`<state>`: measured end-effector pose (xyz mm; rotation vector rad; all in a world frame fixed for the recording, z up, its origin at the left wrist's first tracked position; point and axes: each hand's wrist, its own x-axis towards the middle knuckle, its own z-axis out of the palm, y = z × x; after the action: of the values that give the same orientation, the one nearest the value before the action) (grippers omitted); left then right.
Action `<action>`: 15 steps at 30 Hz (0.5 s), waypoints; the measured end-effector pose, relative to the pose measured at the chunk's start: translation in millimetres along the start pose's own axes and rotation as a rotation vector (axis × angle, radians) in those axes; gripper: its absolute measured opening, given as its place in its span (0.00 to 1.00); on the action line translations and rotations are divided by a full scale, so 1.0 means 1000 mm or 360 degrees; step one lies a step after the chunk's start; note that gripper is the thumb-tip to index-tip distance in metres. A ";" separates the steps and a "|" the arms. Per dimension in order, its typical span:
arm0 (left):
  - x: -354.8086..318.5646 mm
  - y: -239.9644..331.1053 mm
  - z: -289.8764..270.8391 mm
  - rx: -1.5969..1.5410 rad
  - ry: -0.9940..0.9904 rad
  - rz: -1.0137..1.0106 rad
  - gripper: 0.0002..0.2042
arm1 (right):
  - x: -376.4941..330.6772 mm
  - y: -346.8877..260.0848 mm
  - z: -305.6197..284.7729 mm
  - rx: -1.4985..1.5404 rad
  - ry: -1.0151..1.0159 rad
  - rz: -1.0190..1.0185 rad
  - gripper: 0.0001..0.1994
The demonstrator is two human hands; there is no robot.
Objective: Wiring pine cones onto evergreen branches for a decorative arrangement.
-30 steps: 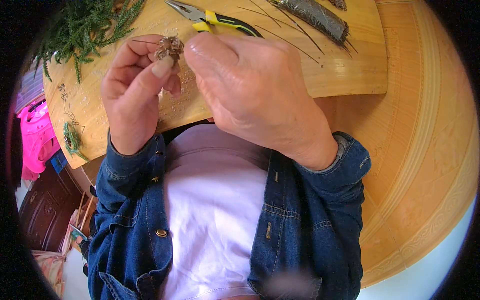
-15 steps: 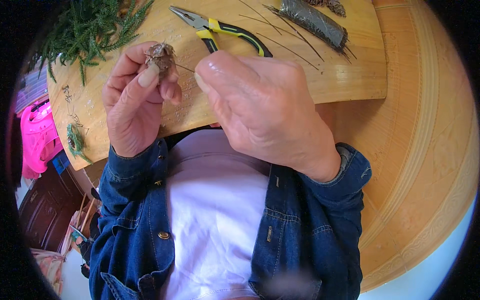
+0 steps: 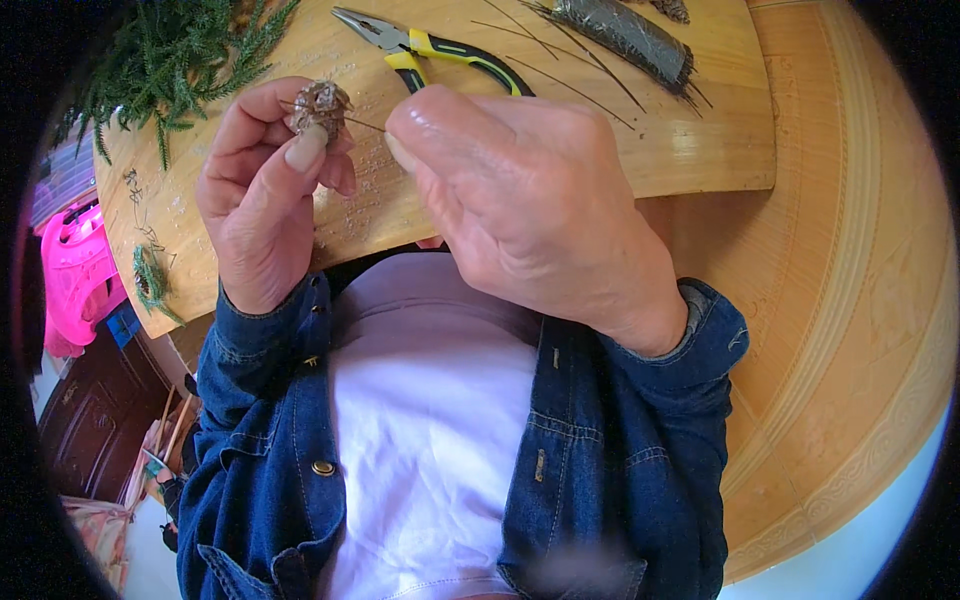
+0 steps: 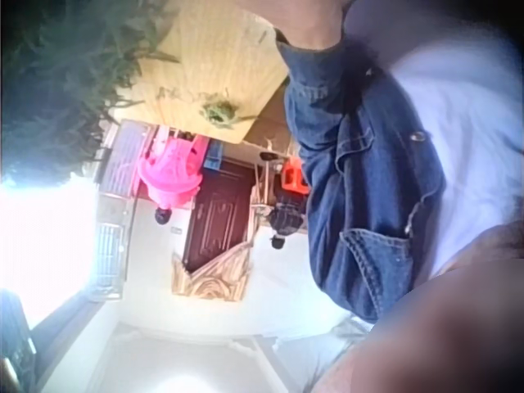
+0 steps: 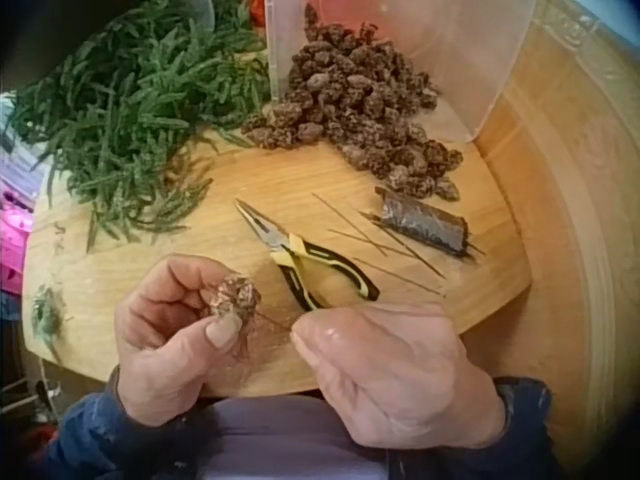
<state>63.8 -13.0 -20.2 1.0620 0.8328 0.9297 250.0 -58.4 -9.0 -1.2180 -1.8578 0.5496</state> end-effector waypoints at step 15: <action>-0.002 0.000 0.004 0.0103 0.0007 -0.0006 0.14 | -0.002 0.007 0.004 0.0020 0.0061 -0.0064 0.06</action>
<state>66.7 -16.3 -19.2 1.1143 0.8732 0.9075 250.8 -56.5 -17.5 -1.1724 -1.8399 0.5117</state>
